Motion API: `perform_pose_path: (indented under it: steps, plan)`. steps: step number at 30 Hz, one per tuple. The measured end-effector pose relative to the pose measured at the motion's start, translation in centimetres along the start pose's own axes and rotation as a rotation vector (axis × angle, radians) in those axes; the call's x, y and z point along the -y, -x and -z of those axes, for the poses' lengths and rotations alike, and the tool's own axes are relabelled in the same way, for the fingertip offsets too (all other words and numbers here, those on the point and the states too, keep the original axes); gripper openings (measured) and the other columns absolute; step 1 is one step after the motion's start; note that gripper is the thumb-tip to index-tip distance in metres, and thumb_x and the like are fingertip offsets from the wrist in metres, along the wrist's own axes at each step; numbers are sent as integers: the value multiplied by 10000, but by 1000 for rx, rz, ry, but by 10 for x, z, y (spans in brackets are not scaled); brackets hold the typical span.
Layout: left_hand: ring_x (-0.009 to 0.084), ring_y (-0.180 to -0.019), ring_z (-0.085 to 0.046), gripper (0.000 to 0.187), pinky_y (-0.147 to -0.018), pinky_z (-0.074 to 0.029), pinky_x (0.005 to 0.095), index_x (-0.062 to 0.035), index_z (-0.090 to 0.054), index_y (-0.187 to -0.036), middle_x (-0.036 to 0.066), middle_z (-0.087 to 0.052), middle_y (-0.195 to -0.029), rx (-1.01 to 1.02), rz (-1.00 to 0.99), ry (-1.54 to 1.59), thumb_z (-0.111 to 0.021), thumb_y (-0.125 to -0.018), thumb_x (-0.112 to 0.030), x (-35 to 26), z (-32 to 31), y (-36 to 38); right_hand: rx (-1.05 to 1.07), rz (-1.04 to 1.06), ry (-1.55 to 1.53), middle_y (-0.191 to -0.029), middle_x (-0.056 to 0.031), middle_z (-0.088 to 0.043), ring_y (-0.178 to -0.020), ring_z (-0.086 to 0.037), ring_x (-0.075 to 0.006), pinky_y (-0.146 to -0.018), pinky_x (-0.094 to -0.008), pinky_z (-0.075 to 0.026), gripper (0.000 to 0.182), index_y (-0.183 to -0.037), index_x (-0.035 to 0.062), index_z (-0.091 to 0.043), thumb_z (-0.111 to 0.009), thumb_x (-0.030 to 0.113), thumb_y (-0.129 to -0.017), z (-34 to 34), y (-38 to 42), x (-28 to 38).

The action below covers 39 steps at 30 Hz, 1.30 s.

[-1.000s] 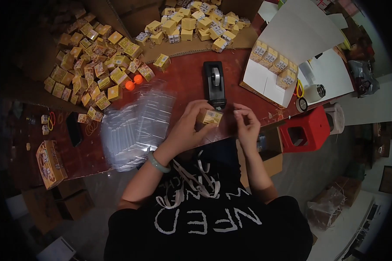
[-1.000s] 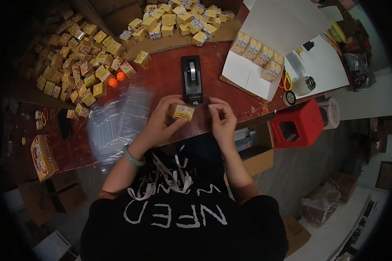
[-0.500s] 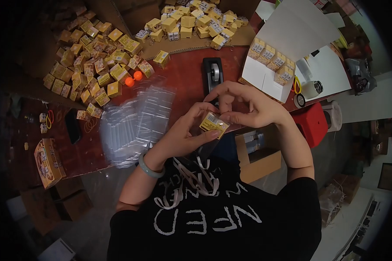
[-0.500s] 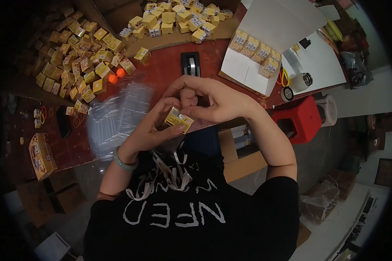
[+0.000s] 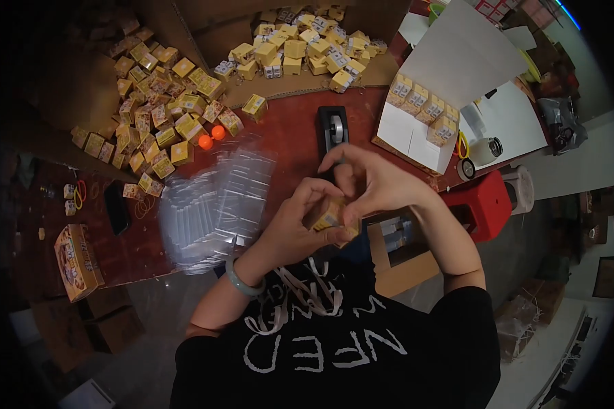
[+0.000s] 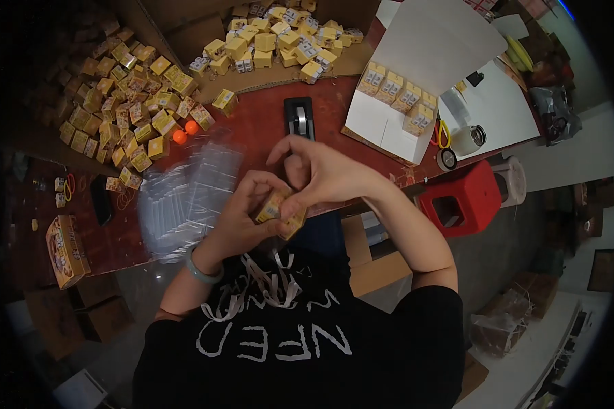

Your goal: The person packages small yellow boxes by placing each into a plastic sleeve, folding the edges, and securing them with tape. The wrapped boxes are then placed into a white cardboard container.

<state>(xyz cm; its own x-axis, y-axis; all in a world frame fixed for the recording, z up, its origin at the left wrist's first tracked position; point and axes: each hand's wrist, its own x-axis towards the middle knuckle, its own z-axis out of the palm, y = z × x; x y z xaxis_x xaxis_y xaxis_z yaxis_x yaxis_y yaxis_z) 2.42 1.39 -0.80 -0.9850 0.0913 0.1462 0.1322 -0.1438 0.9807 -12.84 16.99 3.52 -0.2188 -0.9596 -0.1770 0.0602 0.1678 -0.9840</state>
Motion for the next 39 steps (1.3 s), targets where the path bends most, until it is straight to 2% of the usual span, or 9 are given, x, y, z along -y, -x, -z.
perform_pose_path:
  steps: [9,12,15,18,22,26,30,35,39]
  plan:
    - [216,-1210,-509,538,-1034,-404,327,-73,-253,-1372,160,-485,-1309,-485,-153,402,-592,-955,-94,11,4,13,82,195,-1064,-1494,-171,-355,-1278,-499,-304,-1015,-460,-471,656,-1470,94,-330,-657,282,-934,-49,10,-75]
    - [260,-1299,-446,699,-1091,-357,368,-88,-221,-1411,182,-409,-1406,-550,-196,534,-691,-901,-172,12,5,13,-150,190,-545,-1393,-200,-489,-1220,-568,-295,-955,-409,-519,447,-1420,44,-399,-525,166,-1008,-74,20,-59]
    - [315,-1375,-362,950,-1157,-226,509,-124,-176,-1454,205,-331,-1474,-622,-350,-467,-817,-781,-319,23,28,23,-481,8,-251,-1048,-131,-675,-994,-664,-195,-804,-309,-562,141,-1072,-14,-622,-576,46,-954,-56,25,-50]
    - [345,-1402,-334,1010,-1114,4,690,-149,-373,-1395,138,-440,-1421,-338,-309,-1207,-899,-580,-430,-10,24,40,-399,295,614,-930,-105,-641,-854,-657,-214,-701,-362,-539,59,-983,16,-628,-590,37,-942,-51,20,-15]
    - [309,-1028,-627,653,-1115,-286,586,-77,-525,-1132,77,-626,-1075,-252,-356,-896,-871,-608,-255,14,21,40,-150,287,295,-985,-80,-579,-941,-598,-182,-758,-309,-481,172,-774,9,-607,-687,104,-894,-48,2,18]
    - [306,-804,-642,615,-871,-523,456,-43,-505,-1060,112,-618,-924,-390,-498,-750,-860,-579,-185,20,12,32,-3,172,-238,-1192,-99,-566,-1026,-538,-154,-919,-319,-423,245,-711,17,-648,-700,166,-898,-41,-47,-26]
    - [297,-816,-643,596,-751,-533,371,-33,-495,-1063,124,-611,-876,-437,-289,-607,-851,-602,-156,29,23,43,-24,84,-195,-1190,-111,-635,-948,-591,-113,-895,-289,-478,159,-911,39,-693,-698,198,-908,5,-80,-21]
    - [195,-818,-578,568,-749,-497,296,-27,-479,-1056,98,-537,-956,-496,-216,-629,-846,-627,-93,35,41,54,-1079,303,1082,-1112,-173,-640,-1075,-593,-321,-894,-392,-490,580,-1219,24,-552,-803,269,-757,169,-185,-44]
    - [199,-832,-577,566,-769,-492,302,-32,-492,-1056,96,-538,-958,-520,-202,-642,-856,-628,-103,39,47,56,-1031,-109,1232,-1188,-190,-616,-1162,-539,-354,-968,-459,-409,720,-1285,46,-507,-823,303,-691,202,-231,-44]
